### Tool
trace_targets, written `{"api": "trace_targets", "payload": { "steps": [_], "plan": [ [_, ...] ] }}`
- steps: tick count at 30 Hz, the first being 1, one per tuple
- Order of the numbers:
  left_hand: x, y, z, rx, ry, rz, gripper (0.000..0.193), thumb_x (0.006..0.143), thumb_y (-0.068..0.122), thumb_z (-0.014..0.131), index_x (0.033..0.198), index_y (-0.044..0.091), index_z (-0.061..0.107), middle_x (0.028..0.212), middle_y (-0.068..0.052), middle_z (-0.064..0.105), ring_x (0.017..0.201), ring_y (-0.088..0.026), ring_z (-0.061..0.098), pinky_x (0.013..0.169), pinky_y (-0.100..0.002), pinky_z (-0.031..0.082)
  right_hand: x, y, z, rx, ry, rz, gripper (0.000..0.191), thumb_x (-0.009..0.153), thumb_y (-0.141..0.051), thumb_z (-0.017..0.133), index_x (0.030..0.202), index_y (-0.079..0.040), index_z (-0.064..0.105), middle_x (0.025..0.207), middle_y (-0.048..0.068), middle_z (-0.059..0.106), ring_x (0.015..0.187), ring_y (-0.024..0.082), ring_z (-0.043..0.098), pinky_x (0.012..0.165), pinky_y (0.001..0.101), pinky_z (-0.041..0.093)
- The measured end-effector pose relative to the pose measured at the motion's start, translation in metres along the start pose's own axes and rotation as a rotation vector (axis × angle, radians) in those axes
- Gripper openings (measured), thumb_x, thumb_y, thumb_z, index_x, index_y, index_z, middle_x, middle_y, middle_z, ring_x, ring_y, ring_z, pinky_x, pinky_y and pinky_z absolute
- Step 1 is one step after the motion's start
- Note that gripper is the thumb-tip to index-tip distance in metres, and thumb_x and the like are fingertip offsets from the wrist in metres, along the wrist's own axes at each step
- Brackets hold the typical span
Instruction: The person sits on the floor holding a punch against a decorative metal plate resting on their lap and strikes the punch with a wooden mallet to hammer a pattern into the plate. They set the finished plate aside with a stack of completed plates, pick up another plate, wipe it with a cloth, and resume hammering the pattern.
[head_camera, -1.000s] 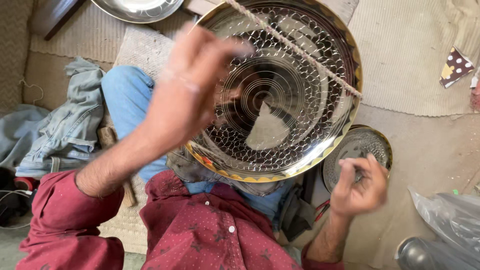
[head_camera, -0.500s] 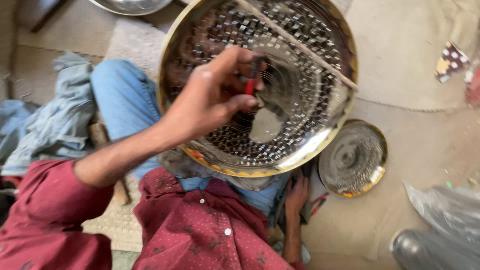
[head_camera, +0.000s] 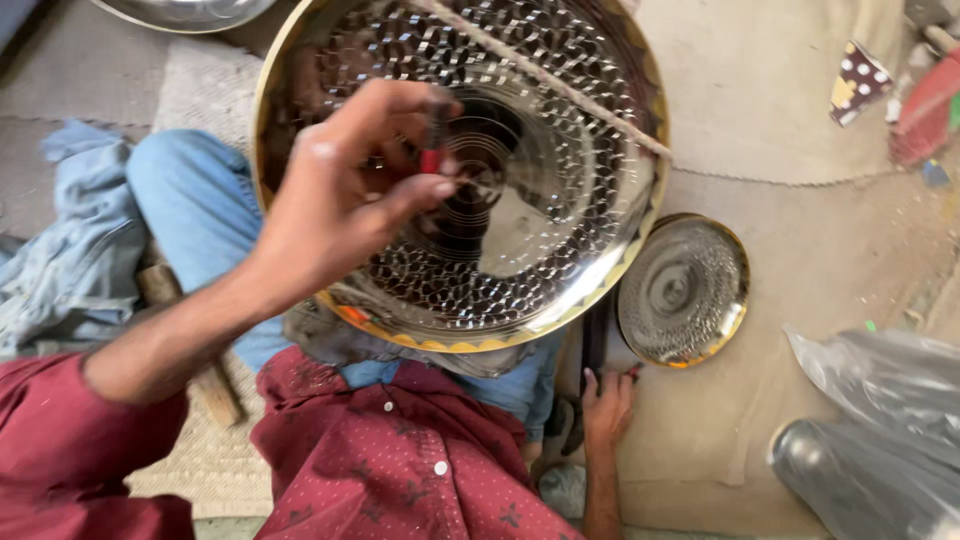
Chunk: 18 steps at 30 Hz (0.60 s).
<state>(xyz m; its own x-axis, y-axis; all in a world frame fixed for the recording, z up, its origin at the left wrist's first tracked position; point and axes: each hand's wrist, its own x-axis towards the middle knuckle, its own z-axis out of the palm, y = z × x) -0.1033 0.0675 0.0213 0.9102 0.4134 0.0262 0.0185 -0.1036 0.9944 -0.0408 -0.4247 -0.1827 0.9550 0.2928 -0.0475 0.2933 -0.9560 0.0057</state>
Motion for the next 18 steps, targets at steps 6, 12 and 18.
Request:
{"api": "trace_targets", "payload": {
  "steps": [6,12,18],
  "plan": [
    [0.012,-0.011,0.023,0.019,-0.098,0.279,0.039,0.096,0.0,0.077,0.132,0.007,0.064,0.124,-0.008,0.074,0.102,-0.014,0.076,0.086,-0.028,0.067,0.053,-0.023,0.022,0.061,-0.062,-0.157,0.069,0.093,-0.033,0.068,0.147,0.005,0.047,0.131,0.033,0.057,0.116,0.051,0.056,0.098,0.0543,0.046],
    [0.018,-0.012,0.023,0.102,-0.069,0.309,0.049,0.091,0.001,0.08,0.135,0.008,0.059,0.12,-0.008,0.073,0.097,-0.013,0.074,0.075,-0.027,0.063,0.054,-0.026,0.017,0.574,-0.12,-0.073,0.053,0.109,-0.023,0.055,0.156,-0.003,0.045,0.118,0.03,0.06,0.098,0.042,0.06,0.082,0.0477,0.051],
    [0.025,-0.012,0.032,0.189,-0.163,0.162,0.056,0.083,0.006,0.087,0.131,0.011,0.059,0.1,-0.006,0.073,0.08,-0.019,0.074,0.064,-0.035,0.056,0.034,-0.051,-0.103,1.494,-0.21,0.116,0.052,0.11,-0.02,0.05,0.157,-0.002,0.039,0.108,0.014,0.065,0.08,0.02,0.067,0.065,0.0344,0.06]
  ]
}}
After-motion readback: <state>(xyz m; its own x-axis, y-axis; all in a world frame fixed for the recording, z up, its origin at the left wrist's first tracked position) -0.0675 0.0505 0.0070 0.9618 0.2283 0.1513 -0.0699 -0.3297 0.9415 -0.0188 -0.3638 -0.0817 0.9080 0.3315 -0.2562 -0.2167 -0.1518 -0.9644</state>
